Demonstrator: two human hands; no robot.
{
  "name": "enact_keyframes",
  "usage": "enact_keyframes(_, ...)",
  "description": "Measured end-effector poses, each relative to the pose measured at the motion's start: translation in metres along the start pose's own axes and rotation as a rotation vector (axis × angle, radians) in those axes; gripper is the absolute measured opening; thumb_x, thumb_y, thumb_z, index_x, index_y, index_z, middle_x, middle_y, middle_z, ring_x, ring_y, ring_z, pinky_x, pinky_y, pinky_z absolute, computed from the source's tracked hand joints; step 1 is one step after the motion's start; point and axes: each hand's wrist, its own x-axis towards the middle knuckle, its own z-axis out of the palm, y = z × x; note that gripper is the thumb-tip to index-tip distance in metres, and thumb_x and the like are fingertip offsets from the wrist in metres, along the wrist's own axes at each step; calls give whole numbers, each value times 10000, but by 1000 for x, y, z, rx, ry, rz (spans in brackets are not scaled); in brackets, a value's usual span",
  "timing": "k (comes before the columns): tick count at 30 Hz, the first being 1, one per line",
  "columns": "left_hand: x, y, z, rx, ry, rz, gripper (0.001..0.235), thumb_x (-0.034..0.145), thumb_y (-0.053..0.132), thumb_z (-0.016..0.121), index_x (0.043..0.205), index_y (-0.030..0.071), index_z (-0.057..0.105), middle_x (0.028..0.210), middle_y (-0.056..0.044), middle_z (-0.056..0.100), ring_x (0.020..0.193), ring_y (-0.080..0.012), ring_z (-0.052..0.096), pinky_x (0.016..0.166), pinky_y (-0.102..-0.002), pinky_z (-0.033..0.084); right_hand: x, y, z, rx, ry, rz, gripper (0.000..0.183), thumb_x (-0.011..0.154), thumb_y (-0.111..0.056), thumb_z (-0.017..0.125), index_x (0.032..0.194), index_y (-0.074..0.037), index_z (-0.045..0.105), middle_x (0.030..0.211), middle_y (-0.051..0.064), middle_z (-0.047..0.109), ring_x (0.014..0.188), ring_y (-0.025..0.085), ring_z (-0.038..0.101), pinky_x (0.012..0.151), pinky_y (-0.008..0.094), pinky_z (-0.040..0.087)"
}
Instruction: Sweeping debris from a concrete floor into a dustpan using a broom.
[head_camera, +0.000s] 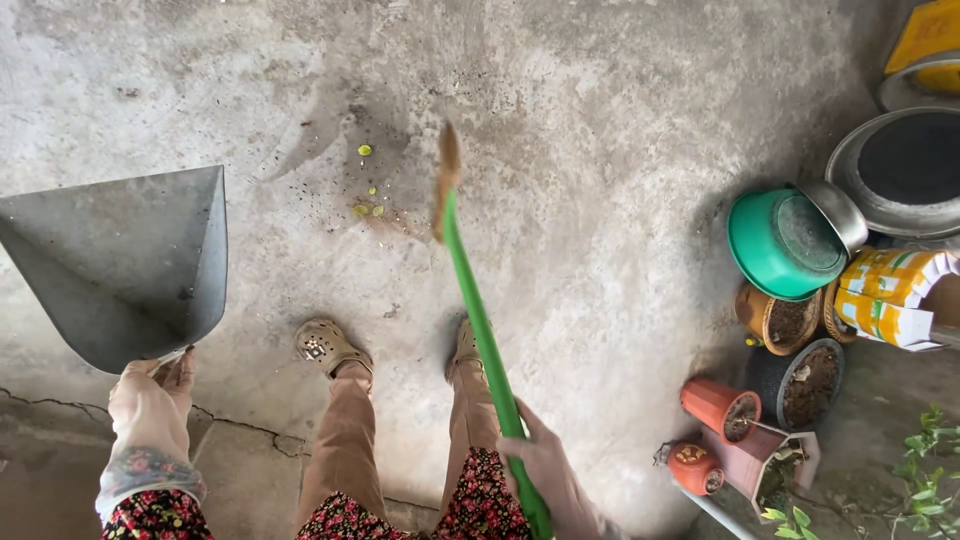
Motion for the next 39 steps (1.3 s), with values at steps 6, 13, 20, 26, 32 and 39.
enact_keyframes(6, 32, -8, 2, 5, -67, 10, 282, 992, -8, 531, 1244, -136, 537, 1215, -230, 635, 1060, -359, 718, 920, -464, 652, 21, -22, 96, 226, -26, 133, 911, 847, -5, 631, 1627, -162, 189, 675, 43, 587, 480, 138, 539, 410, 260, 479)
enact_keyframes(13, 23, -16, -11, 16, -70, -2, 267, 996, 6, 551, 1233, -116, 541, 1237, -224, 623, 1095, -321, 715, 940, -441, 633, 20, -59, 125, 244, -213, 87, 783, 871, -55, 618, 1594, -123, 325, 670, 29, 575, 461, 107, 539, 384, 232, 458)
enact_keyframes(20, 26, -10, 0, -25, -40, 63, 279, 1006, -26, 497, 1241, -174, 497, 1277, -261, 601, 1104, -361, 693, 950, -492, 609, 105, -97, -33, -128, 126, -167, 813, 808, -32, 735, 1540, -230, 440, 703, 133, 696, 435, 214, 577, 367, 341, 479)
enact_keyframes(26, 14, -39, 1, -35, -18, 91, 275, 1017, 5, 487, 1254, -136, 490, 1277, -243, 588, 1140, -367, 679, 964, -528, 624, 260, -198, -109, -196, 212, -353, 512, 863, -39, 666, 1369, -108, 631, 654, 59, 626, 506, 155, 587, 433, 323, 489)
enact_keyframes(32, 10, -102, 4, -90, -26, 58, 300, 1046, 65, 471, 1263, -141, 476, 1298, -257, 604, 1162, -390, 683, 982, -519, 607, 259, -162, 5, -394, 108, -147, 624, 875, -42, 653, 1465, -55, 450, 881, 51, 643, 628, 141, 646, 485, 275, 565)
enact_keyframes(39, 41, -183, 63, -245, -43, -46, 323, 1026, 51, 465, 1312, -84, 400, 1355, -283, 551, 1180, -419, 662, 990, -539, 583, 214, -200, -84, -424, -272, -325, 927, 780, 37, 673, 1621, -170, 342, 726, 73, 708, 474, 177, 606, 413, 343, 512)
